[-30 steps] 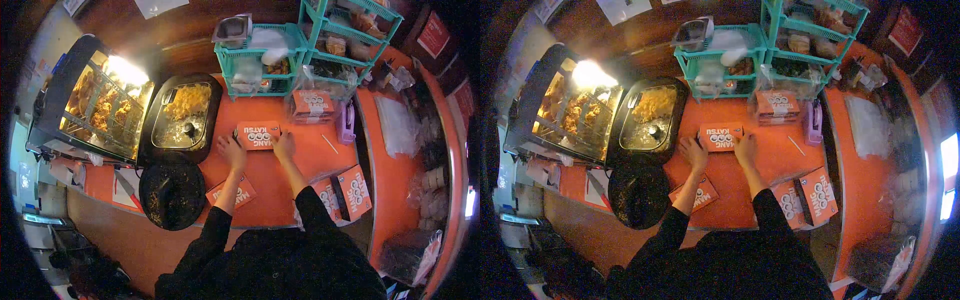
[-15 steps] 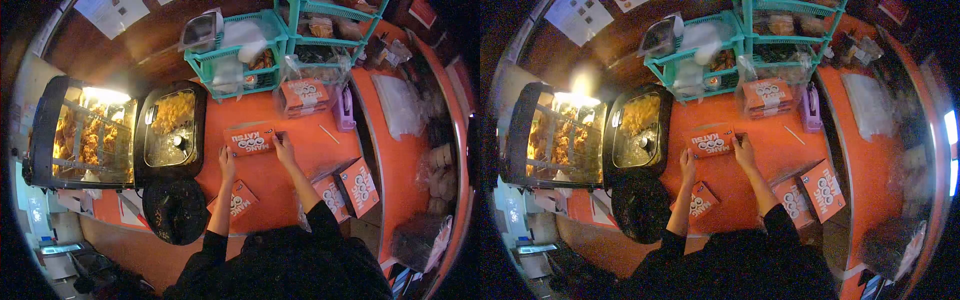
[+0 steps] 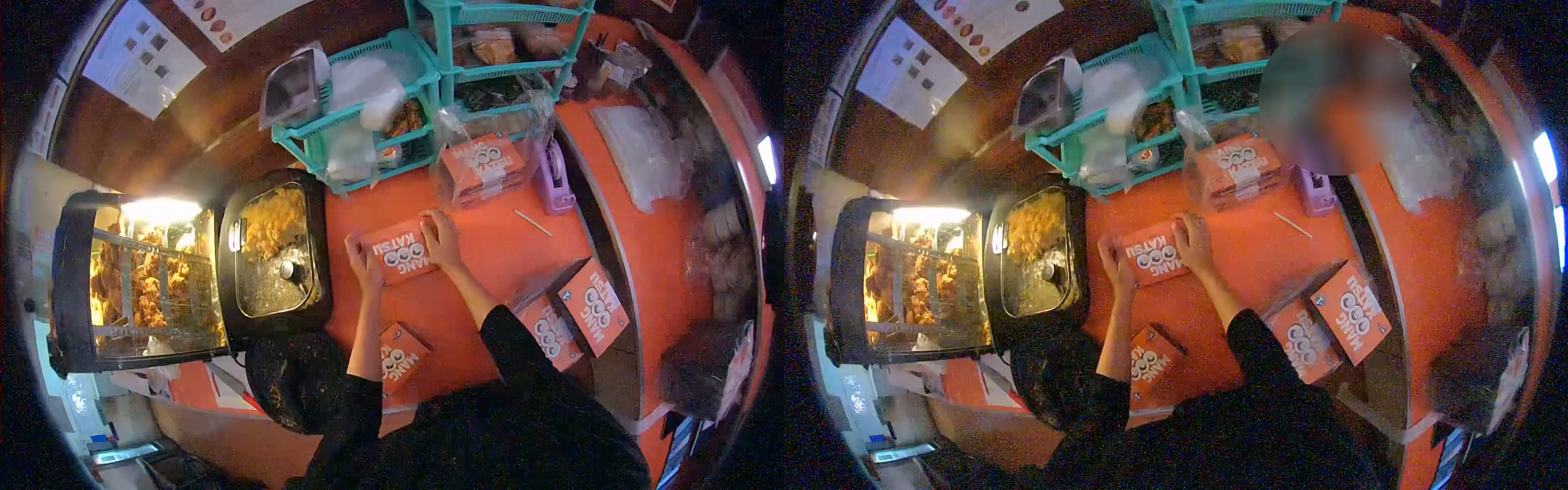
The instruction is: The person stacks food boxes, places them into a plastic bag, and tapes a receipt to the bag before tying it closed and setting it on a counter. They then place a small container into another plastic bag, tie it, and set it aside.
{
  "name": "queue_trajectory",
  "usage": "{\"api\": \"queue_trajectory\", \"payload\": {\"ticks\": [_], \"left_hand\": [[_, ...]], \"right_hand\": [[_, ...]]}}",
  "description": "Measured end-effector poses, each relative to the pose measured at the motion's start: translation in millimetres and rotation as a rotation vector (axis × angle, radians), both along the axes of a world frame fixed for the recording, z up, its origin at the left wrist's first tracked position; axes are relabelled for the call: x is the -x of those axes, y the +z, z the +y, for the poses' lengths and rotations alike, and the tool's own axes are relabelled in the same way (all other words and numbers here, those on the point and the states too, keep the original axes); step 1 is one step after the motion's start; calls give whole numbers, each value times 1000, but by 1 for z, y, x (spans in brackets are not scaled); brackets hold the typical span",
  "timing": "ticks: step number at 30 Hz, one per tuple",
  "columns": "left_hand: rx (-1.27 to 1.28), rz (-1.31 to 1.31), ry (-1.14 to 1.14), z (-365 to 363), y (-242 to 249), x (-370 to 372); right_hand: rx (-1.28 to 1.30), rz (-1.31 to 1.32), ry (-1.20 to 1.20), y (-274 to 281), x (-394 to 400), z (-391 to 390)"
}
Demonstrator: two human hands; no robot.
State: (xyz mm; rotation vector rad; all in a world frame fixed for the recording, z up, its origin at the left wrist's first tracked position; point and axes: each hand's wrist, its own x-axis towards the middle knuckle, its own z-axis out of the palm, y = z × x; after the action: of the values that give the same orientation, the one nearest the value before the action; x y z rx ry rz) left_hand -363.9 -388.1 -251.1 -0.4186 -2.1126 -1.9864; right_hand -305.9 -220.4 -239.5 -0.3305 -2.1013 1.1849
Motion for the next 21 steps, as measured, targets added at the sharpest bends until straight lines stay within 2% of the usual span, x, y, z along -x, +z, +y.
{"api": "queue_trajectory", "payload": {"ticks": [2,4,5,6,8,9,10,11,12,13,14,15,16,17,18,19,20,21], "left_hand": [[9,5,-15,-6,-17,6],[386,-9,124,-12,-27,9],[409,105,176,-11,-34,14],[408,114,153,-7,-32,14],[116,-301,101,-4,-25,13],[77,-236,168,-9,-51,23],[81,-220,140,-7,-38,21],[-56,-253,77,-7,-25,15],[-195,-291,15,-6,-15,7],[-299,-386,-5,-10,-13,4],[-286,-383,-41,-18,-9,2],[-27,-317,-67,-23,-10,2],[375,-181,-78,-14,-3,-2],[752,-3,-52,-6,1,-7],[1249,289,20,5,20,-21],[1263,323,-122,13,32,-36],[1269,367,-265,19,34,-43],[1241,408,-397,16,17,-33]], "right_hand": [[78,-44,46,-7,0,2],[108,-17,24,-10,2,1],[66,-8,-35,-14,4,-1],[21,2,-94,-19,6,1],[-3,100,-100,-31,10,8],[225,-26,33,-37,10,10],[455,-145,168,-40,11,11],[624,86,173,-42,16,2],[625,101,154,-41,16,2],[624,-72,147,-39,14,3],[627,-240,129,-36,12,3],[330,-313,61,-40,12,-2],[33,-400,-29,-45,10,-8],[-41,-467,-62,-30,-4,-16],[-190,-401,-166,-38,-10,-27],[-184,-413,-153,-55,-7,-33],[-391,-330,-229,-32,-27,-32],[-426,-251,-397,-43,-15,-40]]}}
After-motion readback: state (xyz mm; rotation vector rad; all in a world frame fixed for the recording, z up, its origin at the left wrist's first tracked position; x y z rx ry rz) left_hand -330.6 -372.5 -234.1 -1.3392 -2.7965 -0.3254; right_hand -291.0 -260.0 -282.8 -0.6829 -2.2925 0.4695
